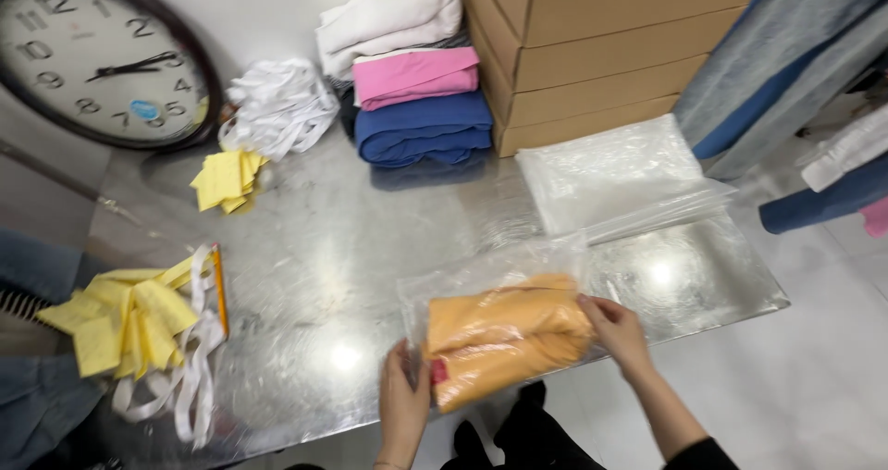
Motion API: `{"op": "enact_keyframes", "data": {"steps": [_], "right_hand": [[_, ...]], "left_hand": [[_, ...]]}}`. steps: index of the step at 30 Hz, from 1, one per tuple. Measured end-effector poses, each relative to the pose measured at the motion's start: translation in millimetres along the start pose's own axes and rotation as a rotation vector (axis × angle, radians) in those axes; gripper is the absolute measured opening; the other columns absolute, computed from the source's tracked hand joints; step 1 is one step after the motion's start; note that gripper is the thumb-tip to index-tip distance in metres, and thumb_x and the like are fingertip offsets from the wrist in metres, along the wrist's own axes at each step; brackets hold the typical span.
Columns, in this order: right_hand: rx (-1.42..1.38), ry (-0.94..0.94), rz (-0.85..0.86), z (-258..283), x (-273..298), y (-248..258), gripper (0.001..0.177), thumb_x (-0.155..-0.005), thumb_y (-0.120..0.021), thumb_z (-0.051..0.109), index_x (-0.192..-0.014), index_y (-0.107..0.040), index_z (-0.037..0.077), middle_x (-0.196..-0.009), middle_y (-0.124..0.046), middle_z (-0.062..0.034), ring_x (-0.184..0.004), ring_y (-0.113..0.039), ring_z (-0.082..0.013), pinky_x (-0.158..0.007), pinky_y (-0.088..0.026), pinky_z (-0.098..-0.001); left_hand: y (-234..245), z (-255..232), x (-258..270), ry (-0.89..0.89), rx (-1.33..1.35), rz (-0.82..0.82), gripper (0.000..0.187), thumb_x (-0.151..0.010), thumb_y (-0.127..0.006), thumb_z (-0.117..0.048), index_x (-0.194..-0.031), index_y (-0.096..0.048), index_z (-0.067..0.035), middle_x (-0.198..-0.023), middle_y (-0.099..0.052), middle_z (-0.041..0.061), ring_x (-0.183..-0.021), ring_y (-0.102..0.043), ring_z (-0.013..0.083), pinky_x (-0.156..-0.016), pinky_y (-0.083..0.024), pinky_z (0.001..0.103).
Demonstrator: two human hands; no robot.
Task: The person unties a white ribbon from a cardboard box, opens it, and removes a plastic-wrapped orange item. They then fold a sheet of bubble wrap on the table. Later, the person picks up a different box tied with a ribbon and a yellow tag, places it on the table, and begins to untie the ribbon.
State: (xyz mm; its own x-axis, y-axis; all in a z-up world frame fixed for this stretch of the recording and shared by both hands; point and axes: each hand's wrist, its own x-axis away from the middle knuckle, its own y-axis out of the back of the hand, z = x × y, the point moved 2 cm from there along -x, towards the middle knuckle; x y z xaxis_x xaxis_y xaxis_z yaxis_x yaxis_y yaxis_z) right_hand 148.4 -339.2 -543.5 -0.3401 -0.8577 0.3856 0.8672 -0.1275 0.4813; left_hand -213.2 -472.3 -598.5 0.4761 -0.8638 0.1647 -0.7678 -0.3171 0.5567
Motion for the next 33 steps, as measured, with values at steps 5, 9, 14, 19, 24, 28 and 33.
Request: {"op": "enact_keyframes", "data": {"steps": [5,9,14,19,24,28,33], "right_hand": [[-0.101,-0.039,0.077,46.4,29.9,-71.7,0.045,-0.082,-0.080,0.043,-0.112,-0.084,0.009,-0.102,-0.082,-0.0057,-0.094,-0.073,-0.0159,-0.086,-0.052,-0.0288],[-0.212,0.003,0.222,66.0,34.4,-92.0,0.036,-0.092,-0.075,0.033,-0.108,-0.085,0.002,-0.105,-0.082,-0.0092,-0.099,-0.068,-0.0153,-0.088,-0.051,-0.0291],[-0.172,-0.212,0.325,80.6,29.4,-71.5,0.070,-0.096,-0.055,0.054,-0.138,-0.071,0.001,-0.133,-0.074,-0.0212,-0.124,-0.068,-0.0316,-0.106,-0.049,-0.0411],[-0.047,0.024,0.419,30.2,-28.5,-79.4,0.041,-0.085,-0.076,0.039,-0.097,-0.084,0.001,-0.077,-0.068,-0.0099,-0.069,-0.058,-0.0199,-0.057,-0.048,-0.0362],[0.023,-0.140,0.523,31.0,-47.1,-95.0,0.015,-0.088,-0.085,0.004,-0.100,-0.083,-0.003,-0.080,-0.081,-0.0192,-0.069,-0.072,-0.0262,-0.067,-0.058,-0.0333],[-0.016,-0.197,0.528,32.0,-54.4,-100.6,0.013,-0.087,-0.087,0.003,-0.097,-0.082,-0.004,-0.080,-0.083,-0.0204,-0.067,-0.073,-0.0258,-0.063,-0.057,-0.0321],[-0.196,-0.069,0.341,0.2,-78.5,-104.3,0.008,-0.091,-0.082,0.005,-0.097,-0.084,0.000,-0.079,-0.081,-0.0159,-0.062,-0.072,-0.0235,-0.053,-0.051,-0.0306]], "left_hand": [[27.5,-68.1,24.8,-0.670,-0.399,-0.085,0.062,-0.086,-0.081,-0.037,-0.138,-0.056,-0.013,-0.149,-0.047,0.023,-0.137,-0.046,0.0423,-0.110,-0.037,0.056],[14.2,-70.1,24.7,-1.034,-0.634,-0.023,0.065,-0.068,-0.075,0.002,-0.130,-0.062,-0.012,-0.161,-0.042,0.023,-0.144,-0.044,0.0424,-0.116,-0.036,0.057],[34.2,-78.8,-6.1,-1.160,-0.521,-0.103,0.026,-0.084,-0.067,0.007,-0.099,-0.066,-0.013,-0.134,-0.071,0.006,-0.112,-0.071,0.0288,-0.090,-0.055,0.042],[82.5,-164.2,-70.1,-1.030,-0.681,-0.034,0.012,-0.086,-0.066,-0.015,-0.092,-0.057,-0.020,-0.061,-0.061,0.000,-0.047,-0.061,0.0252,-0.035,-0.041,0.044],[81.9,-209.8,-216.6,-0.767,-0.880,0.149,0.022,-0.093,-0.057,-0.013,-0.109,-0.065,-0.026,-0.097,-0.076,0.001,-0.080,-0.074,0.0302,-0.061,-0.054,0.048],[52.4,-212.0,-286.0,-0.800,-0.848,-0.162,0.039,-0.080,-0.062,0.007,-0.106,-0.071,-0.020,-0.073,-0.073,0.001,-0.063,-0.070,0.0244,-0.059,-0.053,0.040],[7.6,-192.6,-240.9,-0.853,-0.465,0.014,0.041,-0.093,-0.063,-0.020,-0.130,-0.062,-0.005,-0.131,-0.066,0.018,-0.120,-0.059,0.0402,-0.096,-0.050,0.053]]}}
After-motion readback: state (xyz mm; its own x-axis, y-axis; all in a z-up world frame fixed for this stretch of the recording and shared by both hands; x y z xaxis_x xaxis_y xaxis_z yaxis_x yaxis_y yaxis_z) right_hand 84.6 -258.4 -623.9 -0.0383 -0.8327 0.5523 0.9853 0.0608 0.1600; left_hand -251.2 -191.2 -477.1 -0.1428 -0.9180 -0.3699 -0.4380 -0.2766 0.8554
